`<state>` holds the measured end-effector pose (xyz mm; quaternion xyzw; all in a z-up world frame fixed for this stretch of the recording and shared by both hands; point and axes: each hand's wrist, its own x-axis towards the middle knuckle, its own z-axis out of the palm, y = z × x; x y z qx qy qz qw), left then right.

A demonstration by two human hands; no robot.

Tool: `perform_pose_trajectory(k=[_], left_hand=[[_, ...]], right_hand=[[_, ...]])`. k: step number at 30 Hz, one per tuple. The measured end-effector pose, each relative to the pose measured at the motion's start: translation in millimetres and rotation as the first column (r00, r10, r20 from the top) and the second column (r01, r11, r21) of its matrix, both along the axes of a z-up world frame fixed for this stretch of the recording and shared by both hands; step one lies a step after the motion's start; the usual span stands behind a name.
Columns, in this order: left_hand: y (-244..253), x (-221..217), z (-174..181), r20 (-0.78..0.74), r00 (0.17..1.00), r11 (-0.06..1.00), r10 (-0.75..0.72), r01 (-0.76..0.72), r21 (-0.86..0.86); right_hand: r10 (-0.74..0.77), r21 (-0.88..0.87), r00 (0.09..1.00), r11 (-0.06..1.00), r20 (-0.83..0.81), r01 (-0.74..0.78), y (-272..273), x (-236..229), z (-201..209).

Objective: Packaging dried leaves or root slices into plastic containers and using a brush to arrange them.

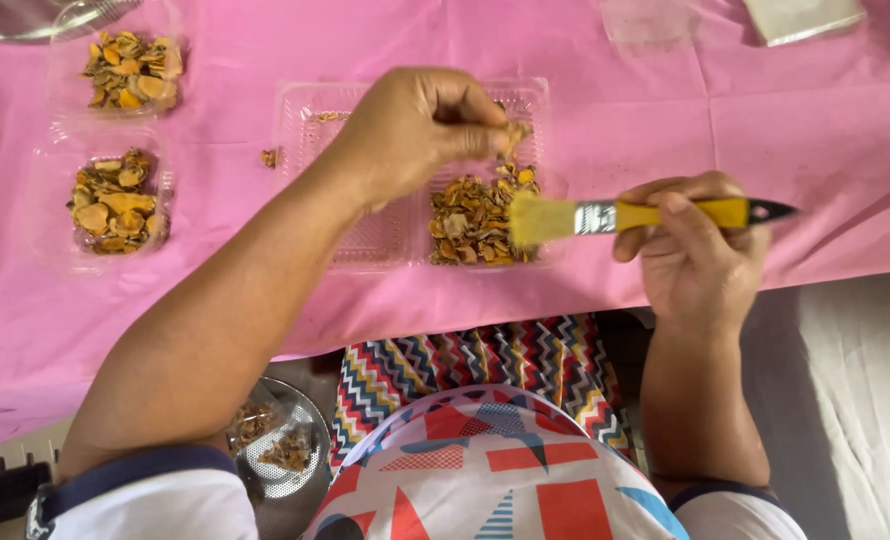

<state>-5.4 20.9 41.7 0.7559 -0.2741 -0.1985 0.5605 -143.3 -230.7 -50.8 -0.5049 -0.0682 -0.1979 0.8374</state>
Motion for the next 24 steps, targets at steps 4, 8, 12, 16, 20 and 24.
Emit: perform_pose_trajectory(k=[4,8,12,16,20,24], left_hand=[[-10.9,47.3,-31.7,0.288,0.954,0.987,0.081,-0.116,0.108],[-26.1,102.5,-94.4,0.841,0.497,0.752,-0.214,-0.466,0.467],[-39.3,96.1,-103.6,0.815,0.432,0.595,-0.386,-0.559,0.578],[-22.9,92.8,-131.6,0.898,0.359,0.955,-0.255,-0.051,0.292],[-52.0,20.1,-55.0,0.670,0.627,0.609,-0.397,-0.366,0.704],[-70.0,28.1,-89.6,0.538,0.794,0.732,-0.283,-0.183,0.656]], right_hand=[[-0.186,-0.038,0.983,0.982,-0.002,0.186,-11.4,-8.2,-2.0],[-0.318,-0.110,0.945,0.945,-0.081,0.309,-15.5,-17.4,-6.2],[-0.337,-0.155,0.938,0.934,-0.079,0.322,-14.8,-23.0,-8.3],[-0.358,-0.171,0.931,0.924,-0.074,0.342,-15.6,-22.9,-13.7],[-0.377,-0.199,0.924,0.912,-0.064,0.359,-9.7,-22.1,-13.4],[-0.370,-0.191,0.928,0.915,-0.051,0.355,-7.9,-25.2,-11.9]])
